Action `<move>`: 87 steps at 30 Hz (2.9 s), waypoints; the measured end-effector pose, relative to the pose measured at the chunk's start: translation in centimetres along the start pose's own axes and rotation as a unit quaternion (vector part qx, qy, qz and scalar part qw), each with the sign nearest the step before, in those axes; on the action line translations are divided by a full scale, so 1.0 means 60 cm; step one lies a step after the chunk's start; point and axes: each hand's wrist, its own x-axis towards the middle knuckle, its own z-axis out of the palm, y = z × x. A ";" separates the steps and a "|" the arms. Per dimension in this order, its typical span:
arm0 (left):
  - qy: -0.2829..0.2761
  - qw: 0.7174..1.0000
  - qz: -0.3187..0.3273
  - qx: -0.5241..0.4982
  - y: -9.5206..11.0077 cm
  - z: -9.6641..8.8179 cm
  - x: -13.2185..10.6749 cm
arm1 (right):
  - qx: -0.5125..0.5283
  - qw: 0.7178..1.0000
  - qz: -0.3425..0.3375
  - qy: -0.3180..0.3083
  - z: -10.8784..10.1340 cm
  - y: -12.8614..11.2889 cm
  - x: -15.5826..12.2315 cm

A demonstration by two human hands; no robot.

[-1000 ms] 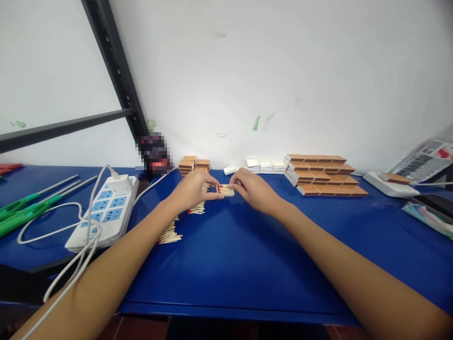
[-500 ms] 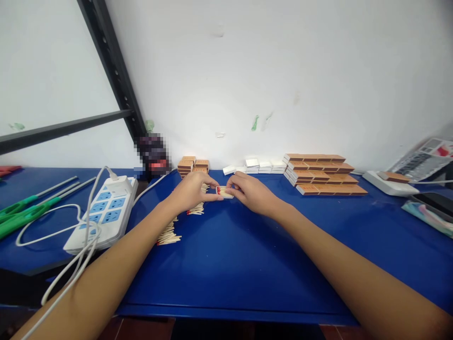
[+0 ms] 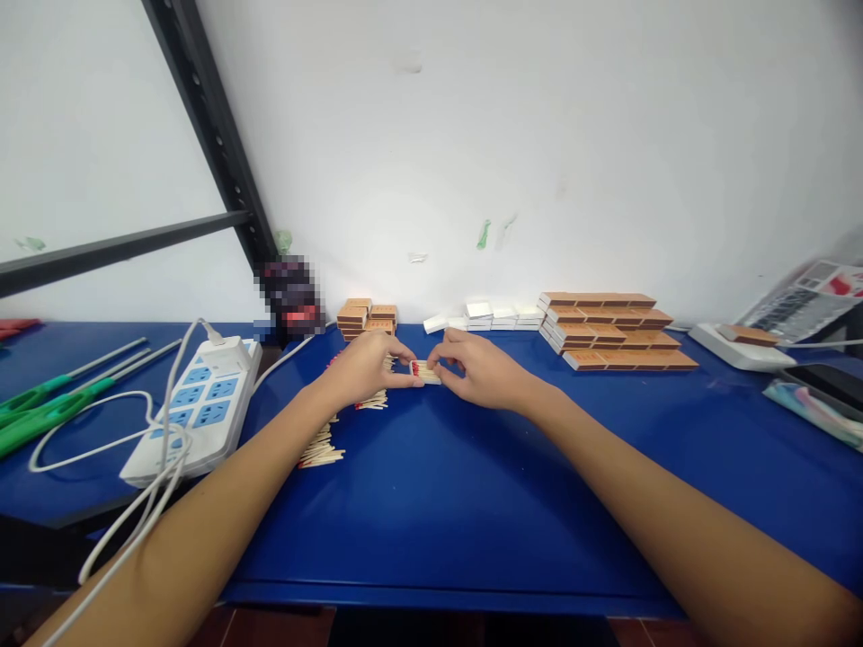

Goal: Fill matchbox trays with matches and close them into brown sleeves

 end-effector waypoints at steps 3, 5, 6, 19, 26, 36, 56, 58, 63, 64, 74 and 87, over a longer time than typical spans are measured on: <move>-0.011 1.000 -0.004 0.015 0.001 0.000 -0.001 | -0.008 1.000 0.009 0.010 0.000 0.001 -0.001; -0.015 0.999 -0.002 0.029 0.003 0.001 -0.002 | -0.009 0.999 0.015 0.026 -0.001 0.005 -0.001; -0.015 0.999 0.001 0.037 0.003 0.003 -0.002 | -0.005 0.999 0.020 0.038 -0.001 0.007 0.000; -0.031 0.996 -0.041 0.067 0.025 0.022 -0.013 | 0.074 0.944 0.320 0.041 0.041 0.006 0.196; -0.050 0.996 -0.038 0.066 0.035 0.022 -0.013 | 0.140 0.924 0.356 0.026 0.083 -0.002 0.230; 0.043 0.997 -0.010 0.067 0.022 0.022 -0.011 | 0.236 0.915 0.301 0.131 -0.051 0.046 0.064; 0.123 0.991 -0.035 0.033 0.022 0.017 -0.009 | 0.394 0.868 0.260 0.152 0.005 0.032 -0.039; 0.122 0.991 -0.039 0.022 0.022 0.018 -0.009 | 0.395 0.869 0.258 0.147 0.006 0.033 -0.039; 0.120 0.991 -0.051 -0.012 0.025 0.017 -0.010 | 0.403 0.864 0.264 0.145 0.007 0.038 -0.038; 0.117 0.992 -0.048 -0.018 0.026 0.016 -0.010 | 0.406 0.863 0.262 0.145 0.006 0.039 -0.038; 0.117 0.989 -0.053 -0.074 0.033 0.022 -0.011 | 0.427 0.855 0.261 0.135 -0.001 0.027 -0.039; 0.138 0.985 -0.046 -0.089 0.040 0.031 -0.013 | 0.461 0.849 0.232 0.112 0.014 -0.001 -0.041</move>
